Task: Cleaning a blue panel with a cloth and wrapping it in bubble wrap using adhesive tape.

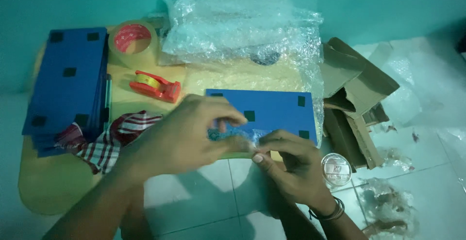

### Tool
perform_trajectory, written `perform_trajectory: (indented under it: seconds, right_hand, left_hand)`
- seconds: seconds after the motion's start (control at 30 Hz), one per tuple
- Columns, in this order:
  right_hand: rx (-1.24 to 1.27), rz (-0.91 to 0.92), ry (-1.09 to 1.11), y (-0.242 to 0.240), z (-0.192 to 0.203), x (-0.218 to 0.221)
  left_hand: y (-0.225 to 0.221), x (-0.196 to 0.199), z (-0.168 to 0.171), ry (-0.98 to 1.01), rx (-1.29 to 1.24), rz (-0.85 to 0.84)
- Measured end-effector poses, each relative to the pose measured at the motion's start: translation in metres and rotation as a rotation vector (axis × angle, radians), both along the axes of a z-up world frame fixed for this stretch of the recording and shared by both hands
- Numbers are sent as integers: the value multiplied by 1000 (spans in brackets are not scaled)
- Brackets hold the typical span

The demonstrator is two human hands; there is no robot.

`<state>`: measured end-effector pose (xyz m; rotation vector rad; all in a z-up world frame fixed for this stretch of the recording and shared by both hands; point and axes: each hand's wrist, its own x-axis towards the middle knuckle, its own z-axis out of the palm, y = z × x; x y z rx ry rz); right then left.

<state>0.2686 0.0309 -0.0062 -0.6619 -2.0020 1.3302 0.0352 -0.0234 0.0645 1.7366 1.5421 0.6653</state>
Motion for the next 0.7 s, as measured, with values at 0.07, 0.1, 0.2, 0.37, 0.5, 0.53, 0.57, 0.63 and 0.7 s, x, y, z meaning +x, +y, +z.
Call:
perform_trajectory:
  seconds: [0.07,0.1,0.2,0.37,0.5,0.53,0.57,0.63,0.7]
  right_hand:
    - [4,-11,-6,0,-1,2]
    - [3,-16,-14,1,0,5]
    - [13,-7,-9,10,-10,16]
    - [-443,64,325,43,-39,58]
    - [-137,-248,-25,56,-24,74]
    - [-136,-251,-24,58,-22,72]
    - [77,-192,-248,58,-20,70]
    - [287,-130,-470,58,-21,66]
    - [549,-99,-539,60,-26,63]
  left_hand:
    - [4,11,0,-42,102,-9]
    - [8,17,1,-89,198,-13]
    - [19,28,5,-83,41,11]
    - [24,51,11,-182,366,33]
    - [28,50,32,-201,452,1]
    - [32,50,30,-201,453,-3]
    - [33,49,27,-216,403,-37]
    - [38,47,18,-230,351,-73]
    - [43,46,5,-229,233,-97]
